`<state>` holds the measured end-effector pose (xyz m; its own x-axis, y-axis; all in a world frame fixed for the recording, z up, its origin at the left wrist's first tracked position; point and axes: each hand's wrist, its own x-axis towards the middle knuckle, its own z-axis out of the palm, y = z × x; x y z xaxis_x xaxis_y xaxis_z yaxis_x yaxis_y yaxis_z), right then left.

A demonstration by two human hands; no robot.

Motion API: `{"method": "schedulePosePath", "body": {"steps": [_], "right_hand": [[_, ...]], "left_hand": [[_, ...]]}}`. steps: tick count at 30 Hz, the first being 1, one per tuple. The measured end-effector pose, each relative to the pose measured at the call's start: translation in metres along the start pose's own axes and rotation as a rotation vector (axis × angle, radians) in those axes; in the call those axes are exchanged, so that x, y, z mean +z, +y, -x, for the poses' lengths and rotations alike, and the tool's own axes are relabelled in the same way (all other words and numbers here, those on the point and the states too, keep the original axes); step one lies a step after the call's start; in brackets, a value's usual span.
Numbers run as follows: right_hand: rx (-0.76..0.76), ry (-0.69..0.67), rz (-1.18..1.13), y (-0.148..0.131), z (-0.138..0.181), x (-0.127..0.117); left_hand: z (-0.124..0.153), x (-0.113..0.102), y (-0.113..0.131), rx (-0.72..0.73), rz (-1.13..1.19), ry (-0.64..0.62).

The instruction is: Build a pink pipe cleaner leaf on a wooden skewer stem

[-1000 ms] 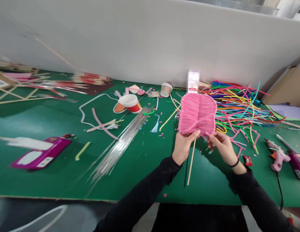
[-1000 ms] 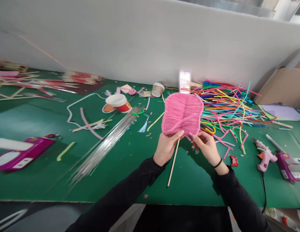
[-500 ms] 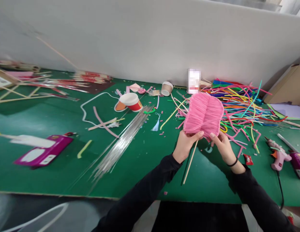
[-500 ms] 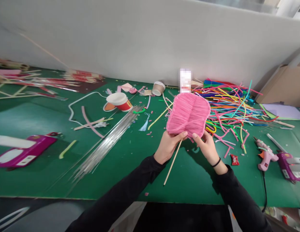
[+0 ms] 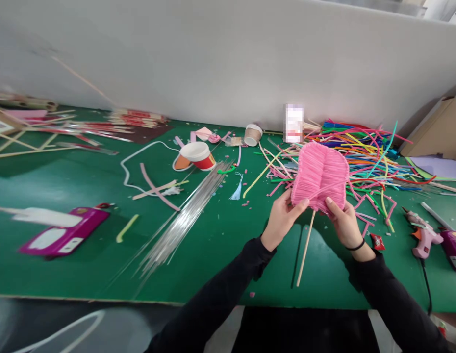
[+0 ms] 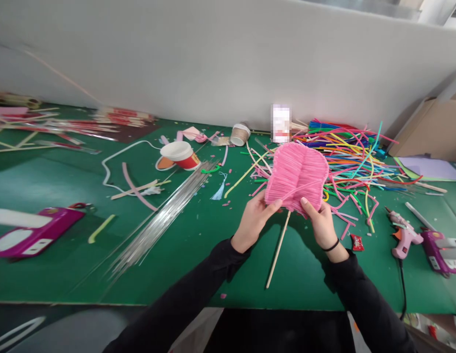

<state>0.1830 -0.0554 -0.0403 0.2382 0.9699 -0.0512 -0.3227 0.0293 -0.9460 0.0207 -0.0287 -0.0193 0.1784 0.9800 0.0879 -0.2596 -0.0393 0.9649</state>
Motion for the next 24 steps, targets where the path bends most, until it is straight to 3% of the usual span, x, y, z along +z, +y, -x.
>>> {"method": "schedulePosePath", "body": {"steps": [5,18,24], "right_hand": [[-0.028,0.024,0.038,-0.003,-0.003,-0.007],[-0.020,0.010,0.093,-0.004,-0.003,-0.008],[-0.046,0.020,0.178,-0.003,-0.006,-0.012]], "left_hand": [[-0.009,-0.012,0.001,-0.030,0.000,-0.028],[-0.010,-0.022,-0.005,0.091,-0.082,-0.093],[-0.014,-0.022,-0.006,0.008,-0.032,-0.055]]}}
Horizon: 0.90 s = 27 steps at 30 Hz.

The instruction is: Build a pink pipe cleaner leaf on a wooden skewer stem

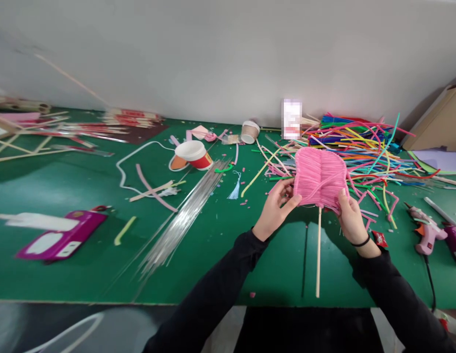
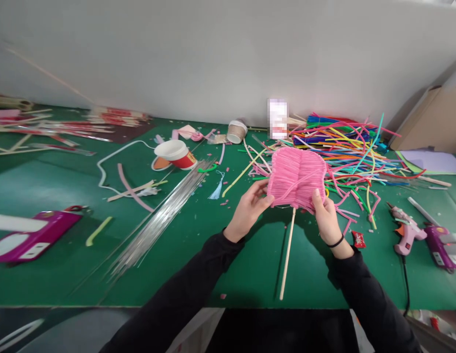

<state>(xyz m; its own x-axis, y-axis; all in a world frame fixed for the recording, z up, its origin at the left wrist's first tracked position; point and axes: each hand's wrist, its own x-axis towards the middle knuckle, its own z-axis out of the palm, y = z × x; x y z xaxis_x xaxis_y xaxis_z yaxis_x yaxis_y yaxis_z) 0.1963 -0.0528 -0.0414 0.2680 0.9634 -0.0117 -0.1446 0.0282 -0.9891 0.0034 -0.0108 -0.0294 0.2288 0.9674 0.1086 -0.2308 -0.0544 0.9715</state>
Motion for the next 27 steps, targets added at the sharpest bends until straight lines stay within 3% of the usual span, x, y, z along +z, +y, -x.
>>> {"method": "schedulePosePath", "body": {"steps": [5,10,13,17,20,24,27], "right_hand": [[-0.007,-0.032,0.138,0.002,0.000,-0.001],[0.034,-0.183,0.135,-0.006,0.000,-0.001],[0.057,-0.164,0.092,-0.019,-0.002,-0.009],[-0.072,0.046,0.309,-0.037,-0.009,-0.028],[-0.160,0.129,0.396,-0.040,-0.013,-0.041],[-0.212,0.112,0.557,-0.031,-0.019,-0.044],[-0.304,-0.008,0.959,-0.019,-0.027,-0.031]], "left_hand": [[0.001,0.004,0.001,-0.337,0.408,-0.073],[0.002,0.002,0.004,-0.525,0.577,0.067],[-0.001,-0.002,0.010,-0.539,0.640,0.154],[-0.006,-0.008,0.019,-0.454,0.701,0.256],[-0.010,-0.013,0.020,-0.390,0.742,0.298],[-0.013,-0.016,0.017,-0.388,0.770,0.287],[-0.013,-0.017,0.017,-0.355,0.782,0.263]]}}
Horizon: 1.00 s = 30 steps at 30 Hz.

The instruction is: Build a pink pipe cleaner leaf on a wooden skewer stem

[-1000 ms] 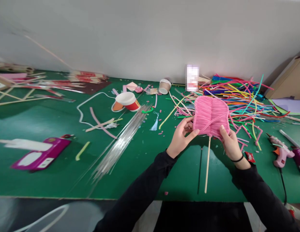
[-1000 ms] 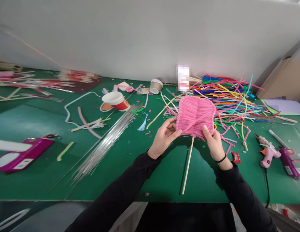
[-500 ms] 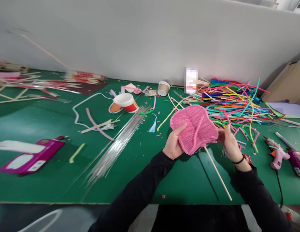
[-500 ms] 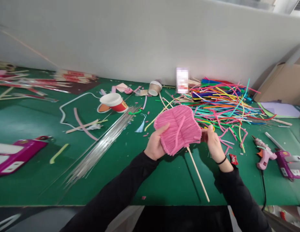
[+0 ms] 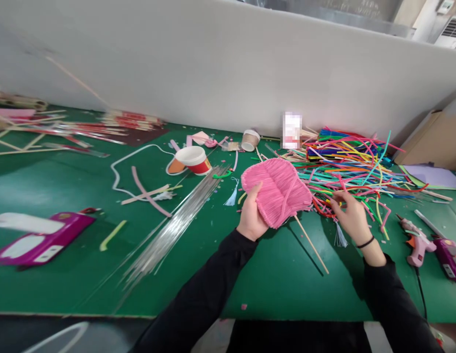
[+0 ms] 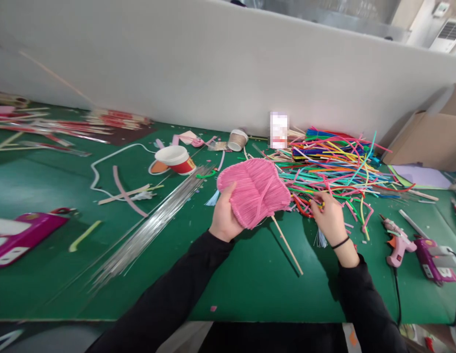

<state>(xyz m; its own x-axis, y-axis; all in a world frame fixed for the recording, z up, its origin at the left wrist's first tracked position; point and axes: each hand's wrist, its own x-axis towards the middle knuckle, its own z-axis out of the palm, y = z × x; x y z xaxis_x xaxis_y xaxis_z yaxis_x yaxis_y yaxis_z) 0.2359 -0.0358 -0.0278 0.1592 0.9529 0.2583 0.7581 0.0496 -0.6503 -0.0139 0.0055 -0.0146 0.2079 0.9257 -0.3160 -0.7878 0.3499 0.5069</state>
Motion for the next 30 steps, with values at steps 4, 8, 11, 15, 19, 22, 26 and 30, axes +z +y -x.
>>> {"method": "schedulePosePath", "body": {"steps": [4,8,11,15,19,22,26,30], "right_hand": [[-0.072,-0.214,0.504,-0.006,-0.015,0.028],[-0.082,-0.275,0.494,-0.004,-0.031,0.033],[-0.111,-0.272,0.425,0.004,-0.037,0.015],[0.014,-0.216,-0.141,0.009,-0.032,-0.016],[0.202,-0.304,-0.870,-0.001,-0.018,-0.025],[0.234,-0.379,-1.008,-0.011,-0.009,-0.016],[0.154,-0.364,-0.920,-0.010,-0.007,-0.005],[-0.034,-0.350,-0.738,0.001,-0.010,0.000]], "left_hand": [[0.002,0.000,0.003,0.039,0.005,-0.021],[0.002,0.000,0.006,0.080,-0.003,0.012],[0.001,0.000,0.007,0.130,0.003,0.059],[0.000,0.001,0.009,0.168,0.029,0.047],[0.000,0.002,0.010,0.172,0.038,0.021],[0.000,0.002,0.010,0.168,0.031,0.029],[0.000,0.003,0.011,0.145,0.030,0.062],[0.000,0.004,0.010,0.157,0.017,0.060]]}}
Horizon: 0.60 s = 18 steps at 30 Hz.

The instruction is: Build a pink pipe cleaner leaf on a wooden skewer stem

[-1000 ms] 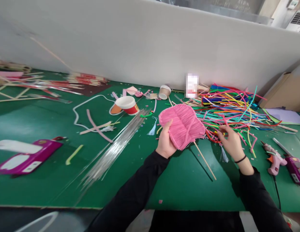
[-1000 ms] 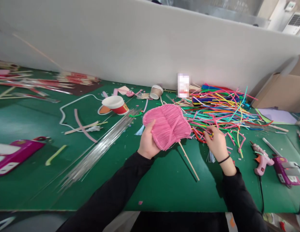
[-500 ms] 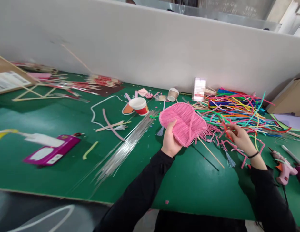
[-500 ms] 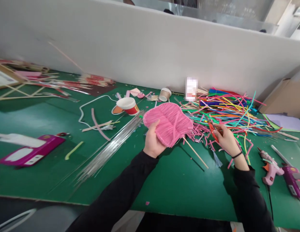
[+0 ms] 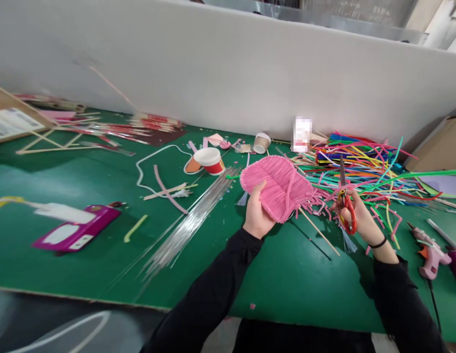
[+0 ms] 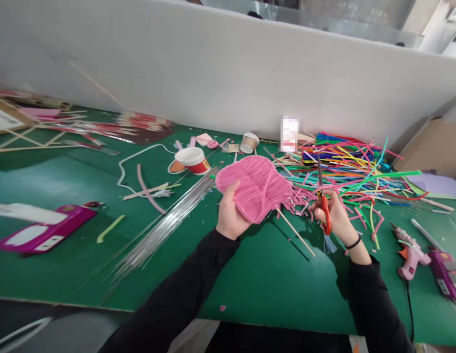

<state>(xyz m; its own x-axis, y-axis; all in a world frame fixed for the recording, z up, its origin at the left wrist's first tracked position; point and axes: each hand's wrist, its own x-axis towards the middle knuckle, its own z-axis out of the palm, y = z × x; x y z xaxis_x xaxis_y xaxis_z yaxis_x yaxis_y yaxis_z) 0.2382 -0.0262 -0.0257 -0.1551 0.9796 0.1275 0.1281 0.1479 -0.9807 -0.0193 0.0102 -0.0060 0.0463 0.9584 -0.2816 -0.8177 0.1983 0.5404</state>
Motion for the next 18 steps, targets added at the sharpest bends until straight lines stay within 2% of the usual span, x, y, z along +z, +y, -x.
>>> {"method": "schedulePosePath", "body": {"steps": [4,7,9,11,14,18], "right_hand": [[-0.099,0.055,0.438,0.000,0.002,0.004],[-0.176,0.191,0.877,-0.010,0.004,0.012],[-0.219,0.275,1.090,-0.019,0.004,0.017],[-0.254,0.299,1.196,-0.028,0.001,0.020],[-0.294,0.307,1.231,-0.039,-0.004,0.026],[-0.266,0.433,1.211,-0.049,-0.013,0.032]], "left_hand": [[0.001,0.001,-0.001,0.016,0.014,-0.016],[0.002,0.002,-0.001,0.021,0.027,0.003],[0.001,0.002,0.000,0.023,0.029,0.006],[0.000,0.002,0.000,0.029,0.033,0.007],[-0.001,0.002,0.001,0.022,0.052,0.031],[-0.001,0.003,0.003,0.017,0.046,0.051]]}}
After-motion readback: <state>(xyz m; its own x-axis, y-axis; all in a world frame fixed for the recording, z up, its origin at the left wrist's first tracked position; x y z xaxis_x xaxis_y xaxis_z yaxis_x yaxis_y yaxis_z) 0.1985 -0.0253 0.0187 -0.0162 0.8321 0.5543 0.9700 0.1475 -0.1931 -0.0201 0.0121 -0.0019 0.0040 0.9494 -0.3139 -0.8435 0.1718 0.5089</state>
